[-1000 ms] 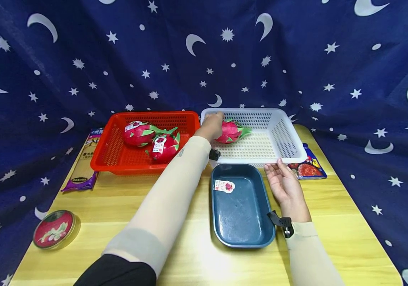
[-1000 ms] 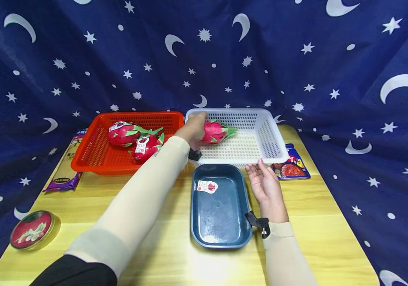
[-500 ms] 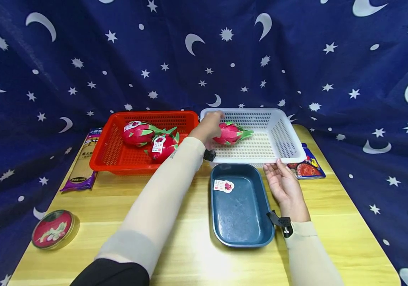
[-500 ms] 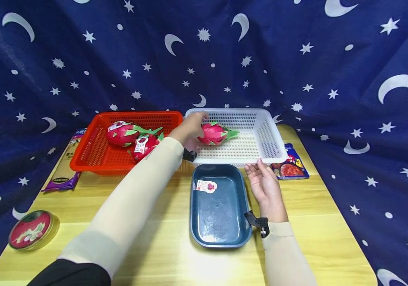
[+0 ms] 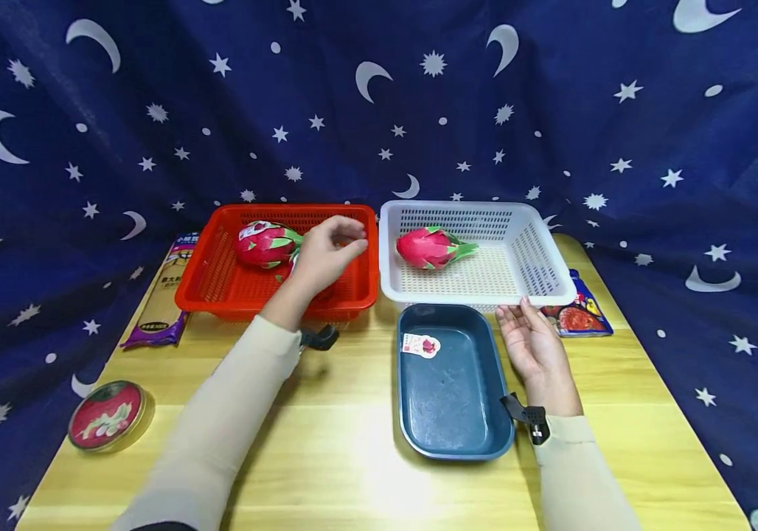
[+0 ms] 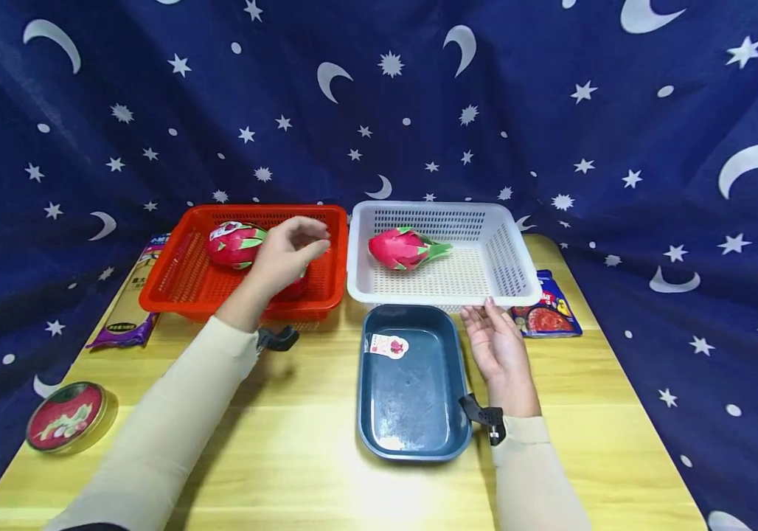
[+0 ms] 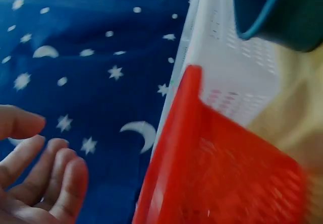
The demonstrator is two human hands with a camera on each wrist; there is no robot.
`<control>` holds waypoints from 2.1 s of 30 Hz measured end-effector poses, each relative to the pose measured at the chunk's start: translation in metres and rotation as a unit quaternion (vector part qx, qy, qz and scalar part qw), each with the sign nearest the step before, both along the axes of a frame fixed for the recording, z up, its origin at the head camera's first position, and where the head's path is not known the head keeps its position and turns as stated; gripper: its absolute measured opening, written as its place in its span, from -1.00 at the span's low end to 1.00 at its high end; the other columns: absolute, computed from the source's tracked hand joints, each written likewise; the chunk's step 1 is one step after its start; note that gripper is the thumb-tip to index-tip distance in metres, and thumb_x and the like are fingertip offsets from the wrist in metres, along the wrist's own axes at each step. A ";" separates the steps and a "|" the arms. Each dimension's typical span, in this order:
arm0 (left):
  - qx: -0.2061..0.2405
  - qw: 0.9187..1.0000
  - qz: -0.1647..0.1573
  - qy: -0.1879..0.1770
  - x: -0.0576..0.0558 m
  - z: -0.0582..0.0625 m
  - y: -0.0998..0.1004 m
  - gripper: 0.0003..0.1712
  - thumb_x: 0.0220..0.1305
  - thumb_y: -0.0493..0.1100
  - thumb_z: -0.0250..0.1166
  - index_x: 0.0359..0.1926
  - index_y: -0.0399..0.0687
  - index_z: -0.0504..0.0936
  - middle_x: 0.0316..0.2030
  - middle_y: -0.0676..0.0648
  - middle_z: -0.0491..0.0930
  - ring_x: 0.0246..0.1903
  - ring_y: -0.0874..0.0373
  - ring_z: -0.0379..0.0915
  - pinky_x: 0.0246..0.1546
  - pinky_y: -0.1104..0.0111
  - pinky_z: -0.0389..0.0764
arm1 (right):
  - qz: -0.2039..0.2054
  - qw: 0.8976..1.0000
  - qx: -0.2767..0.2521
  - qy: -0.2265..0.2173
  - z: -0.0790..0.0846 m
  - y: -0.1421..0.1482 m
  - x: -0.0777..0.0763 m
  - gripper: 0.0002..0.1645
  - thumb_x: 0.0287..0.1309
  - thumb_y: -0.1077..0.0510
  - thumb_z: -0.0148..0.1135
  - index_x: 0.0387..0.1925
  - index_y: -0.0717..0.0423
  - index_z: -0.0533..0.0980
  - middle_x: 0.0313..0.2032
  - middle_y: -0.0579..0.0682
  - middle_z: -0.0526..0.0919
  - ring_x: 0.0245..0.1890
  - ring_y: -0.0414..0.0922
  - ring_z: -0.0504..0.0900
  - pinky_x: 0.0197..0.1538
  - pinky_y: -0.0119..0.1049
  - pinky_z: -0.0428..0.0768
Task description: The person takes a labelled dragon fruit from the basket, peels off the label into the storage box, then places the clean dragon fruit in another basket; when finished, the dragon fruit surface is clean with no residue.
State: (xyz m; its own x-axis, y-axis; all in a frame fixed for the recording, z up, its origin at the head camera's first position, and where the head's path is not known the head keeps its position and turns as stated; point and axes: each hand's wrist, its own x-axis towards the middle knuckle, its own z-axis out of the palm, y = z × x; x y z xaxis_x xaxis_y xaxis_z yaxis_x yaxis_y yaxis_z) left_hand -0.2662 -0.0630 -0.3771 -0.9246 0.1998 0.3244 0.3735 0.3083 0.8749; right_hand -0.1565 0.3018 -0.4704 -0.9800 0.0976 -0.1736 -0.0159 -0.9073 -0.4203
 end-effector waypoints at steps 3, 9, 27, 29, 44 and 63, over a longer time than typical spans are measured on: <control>0.107 0.994 0.027 -0.002 0.039 -0.012 -0.045 -0.72 0.38 -0.33 0.43 0.04 -0.40 0.66 -0.09 -0.24 0.71 -0.11 0.04 0.65 -0.04 0.37 0.63 | 0.003 1.000 -0.006 -0.006 -0.001 -0.001 0.001 -0.84 0.51 0.32 0.18 -0.02 0.36 0.57 -0.19 0.23 0.67 -0.15 0.05 0.72 0.14 -0.18 0.64; 0.257 0.963 0.082 0.002 0.100 -0.036 -0.098 -0.78 0.40 -0.46 0.35 -0.02 -0.58 0.58 -0.16 -0.32 0.66 -0.25 -0.05 0.66 -0.19 0.32 0.72 | 0.000 1.000 0.003 0.001 -0.002 0.000 0.004 -0.80 0.49 0.32 0.20 0.05 0.34 0.56 -0.15 0.23 0.67 -0.12 0.05 0.72 0.14 -0.19 0.64; 0.708 0.648 0.132 -0.248 0.104 -0.088 -0.122 -0.77 0.46 -0.28 0.33 0.00 -0.15 0.45 -0.17 -0.08 0.50 -0.14 0.07 0.47 0.11 0.28 0.55 | 0.001 1.000 -0.014 0.022 0.000 0.003 0.002 -0.79 0.52 0.33 0.14 0.04 0.45 0.53 -0.20 0.29 0.66 -0.16 0.10 0.72 0.13 -0.16 0.65; 0.727 0.632 0.132 -0.233 0.103 -0.088 -0.119 -0.75 0.46 -0.32 0.33 0.04 -0.16 0.45 -0.16 -0.09 0.52 -0.16 0.05 0.50 0.10 0.27 0.57 | 0.004 1.000 -0.013 0.023 0.000 0.003 0.001 -0.79 0.53 0.33 0.14 0.03 0.45 0.53 -0.19 0.29 0.67 -0.16 0.10 0.72 0.14 -0.16 0.65; 0.758 0.612 0.145 -0.175 0.102 -0.094 -0.113 -0.89 0.47 -0.43 0.29 -0.17 -0.25 0.50 -0.14 -0.15 0.51 -0.19 0.02 0.55 0.08 0.27 0.63 | 0.005 1.000 0.007 0.016 0.000 0.001 0.001 -0.81 0.53 0.33 0.13 0.02 0.41 0.55 -0.18 0.27 0.67 -0.14 0.08 0.72 0.17 -0.16 0.63; 0.732 0.645 0.152 -0.158 0.102 -0.100 -0.115 -0.81 0.44 -0.46 0.32 -0.16 -0.22 0.45 -0.05 -0.14 0.50 -0.10 0.01 0.55 0.16 0.25 0.60 | -0.043 0.950 0.309 0.021 0.049 -0.001 0.024 -0.90 0.37 0.45 0.30 -0.27 0.28 0.55 -0.40 0.09 0.65 -0.44 -0.07 0.67 -0.29 -0.26 0.71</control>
State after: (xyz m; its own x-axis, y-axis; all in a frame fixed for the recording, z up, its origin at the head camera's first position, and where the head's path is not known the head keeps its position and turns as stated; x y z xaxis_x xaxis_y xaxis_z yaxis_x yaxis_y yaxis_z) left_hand -0.1643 -0.1776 -0.4771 -0.9151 -0.3128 -0.2545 0.2220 -0.9176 0.3297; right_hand -0.1323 0.3010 -0.4217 -0.9687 0.2475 -0.0174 -0.1075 -0.4818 -0.8697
